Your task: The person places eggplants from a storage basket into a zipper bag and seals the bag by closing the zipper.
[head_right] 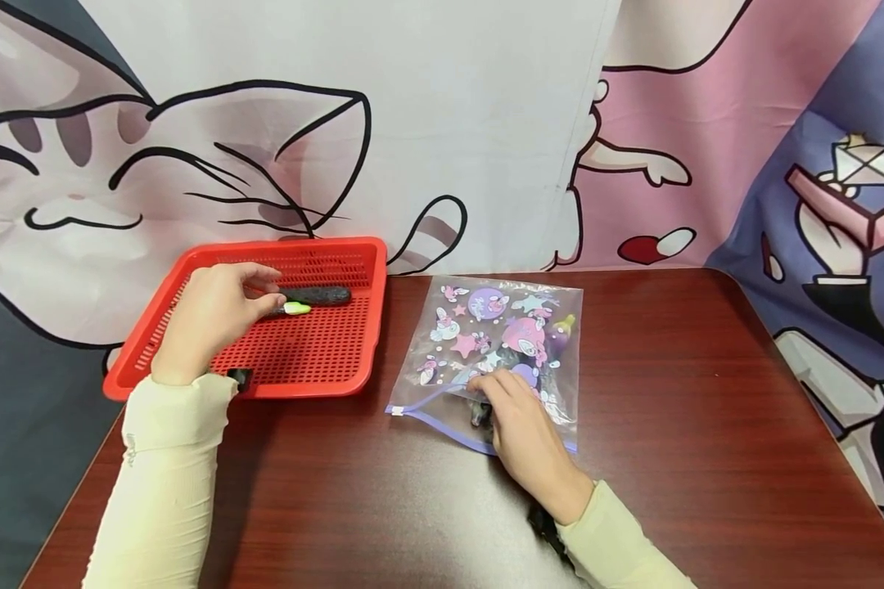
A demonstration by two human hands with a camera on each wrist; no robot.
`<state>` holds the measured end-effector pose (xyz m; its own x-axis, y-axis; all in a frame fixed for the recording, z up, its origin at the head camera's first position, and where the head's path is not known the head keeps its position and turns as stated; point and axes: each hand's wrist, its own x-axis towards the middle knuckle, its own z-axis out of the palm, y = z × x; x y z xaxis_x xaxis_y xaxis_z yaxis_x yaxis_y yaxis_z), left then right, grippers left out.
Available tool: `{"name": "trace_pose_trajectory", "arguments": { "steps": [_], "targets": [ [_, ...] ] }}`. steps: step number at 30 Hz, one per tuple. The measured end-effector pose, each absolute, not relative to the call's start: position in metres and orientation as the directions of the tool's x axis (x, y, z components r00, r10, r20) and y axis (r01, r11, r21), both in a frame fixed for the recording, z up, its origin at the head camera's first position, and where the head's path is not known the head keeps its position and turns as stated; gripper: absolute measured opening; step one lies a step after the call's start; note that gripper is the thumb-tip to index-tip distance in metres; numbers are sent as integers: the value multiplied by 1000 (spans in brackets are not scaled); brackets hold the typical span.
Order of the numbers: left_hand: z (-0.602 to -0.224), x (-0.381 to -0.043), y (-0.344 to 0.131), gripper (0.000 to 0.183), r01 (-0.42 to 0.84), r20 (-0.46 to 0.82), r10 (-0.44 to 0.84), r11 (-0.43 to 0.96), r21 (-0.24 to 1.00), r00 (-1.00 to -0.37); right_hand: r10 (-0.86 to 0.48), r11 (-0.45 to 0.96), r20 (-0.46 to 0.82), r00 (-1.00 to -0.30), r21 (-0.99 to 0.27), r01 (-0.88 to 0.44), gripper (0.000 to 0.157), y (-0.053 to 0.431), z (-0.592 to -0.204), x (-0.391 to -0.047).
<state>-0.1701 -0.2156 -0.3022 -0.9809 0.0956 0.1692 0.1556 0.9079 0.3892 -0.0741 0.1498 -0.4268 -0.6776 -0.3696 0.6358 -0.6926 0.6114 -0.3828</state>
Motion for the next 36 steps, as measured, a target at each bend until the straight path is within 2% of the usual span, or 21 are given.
{"name": "trace_pose_trajectory", "arguments": {
  "steps": [10, 28, 36],
  "targets": [
    [-309, -187, -235, 34, 122, 78, 99, 915, 384, -992, -371, 617, 629, -683, -383, -688, 39, 149, -426, -74],
    [-323, -213, -264, 32, 73, 31, 67, 931, 356, -997, -375, 621, 609, -699, -394, -677, 35, 150, -428, -74],
    [-329, -225, -277, 34, 67, -29, 78, 956, 285, -997, -377, 620, 607, -700, -396, -677, 36, 149, -429, -74]
  ]
}}
